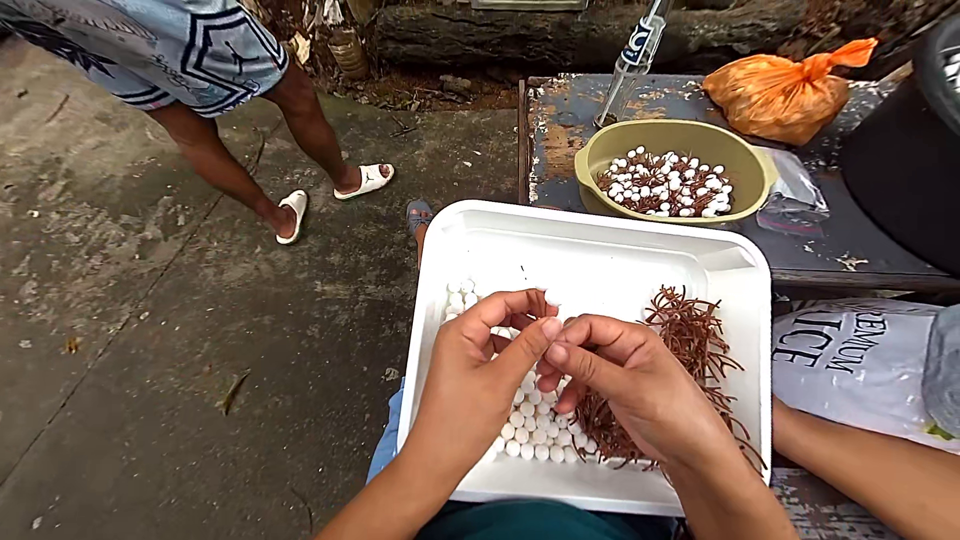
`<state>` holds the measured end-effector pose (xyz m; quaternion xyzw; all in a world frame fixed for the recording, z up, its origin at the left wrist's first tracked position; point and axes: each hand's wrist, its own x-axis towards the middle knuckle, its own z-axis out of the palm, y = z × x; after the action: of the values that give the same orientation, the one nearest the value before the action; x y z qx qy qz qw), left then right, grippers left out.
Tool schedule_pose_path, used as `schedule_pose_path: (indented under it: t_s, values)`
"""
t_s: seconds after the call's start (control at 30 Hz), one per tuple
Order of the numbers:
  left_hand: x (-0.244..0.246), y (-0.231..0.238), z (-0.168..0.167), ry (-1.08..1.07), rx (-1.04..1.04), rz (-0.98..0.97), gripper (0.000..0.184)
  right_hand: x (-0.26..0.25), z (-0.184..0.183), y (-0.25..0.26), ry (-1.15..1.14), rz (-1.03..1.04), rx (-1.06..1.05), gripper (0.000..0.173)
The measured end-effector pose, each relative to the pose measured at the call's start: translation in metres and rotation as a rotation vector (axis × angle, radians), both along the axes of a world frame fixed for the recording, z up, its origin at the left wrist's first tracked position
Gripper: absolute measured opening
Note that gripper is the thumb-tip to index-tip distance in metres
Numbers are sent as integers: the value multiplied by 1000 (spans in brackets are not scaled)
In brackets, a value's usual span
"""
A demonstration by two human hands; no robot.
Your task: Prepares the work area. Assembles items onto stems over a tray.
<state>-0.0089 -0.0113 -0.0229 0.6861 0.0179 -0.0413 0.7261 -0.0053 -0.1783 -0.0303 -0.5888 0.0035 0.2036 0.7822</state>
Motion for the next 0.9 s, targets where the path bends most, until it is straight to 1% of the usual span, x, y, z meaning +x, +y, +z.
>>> schedule_pose_path:
  t_s: [0.1,0.2,0.23,0.3,0.37,0.43,0.53,0.6,0.63,0.67,0.7,0.77,0.83,0.9]
  values:
    - [-2,0,-5,-20,32,-11,23,0,-3,-3,-53,-26,-78,7]
    - [-2,0,-12,-99,141,5,32,-1,-8,-6,-171,-67,-214,8]
    - [-1,0,-14,-131,194,4,37,-2,-10,-7,-217,-81,-263,9]
    - [-1,1,-18,-168,273,-9,54,-2,-13,-10,-281,-104,-344,12]
    - [-2,2,-19,-169,309,-17,69,0,-12,-16,-296,-116,-372,12]
    - [-2,6,-18,-157,330,-29,77,9,-6,-33,-316,-131,-388,11]
    - [-1,15,-11,-111,367,-91,77,33,19,-78,-398,-198,-528,7]
    - [0,19,-9,-78,410,-147,73,58,32,-108,-429,-320,-664,5]
    - [-1,20,-9,-59,424,-171,72,73,31,-122,-416,-386,-749,3]
    - [-2,20,-8,-43,427,-189,71,91,25,-136,-400,-437,-857,3]
    - [-3,19,-7,-27,424,-204,71,109,14,-150,-370,-462,-973,8]
    - [-5,18,-6,-15,422,-236,72,142,-17,-173,-314,-462,-1165,15]
    - [-6,19,-5,-12,436,-266,72,166,-49,-185,-284,-455,-1293,17]
    - [-6,21,-2,-7,457,-273,72,182,-69,-187,-206,-430,-1391,19]
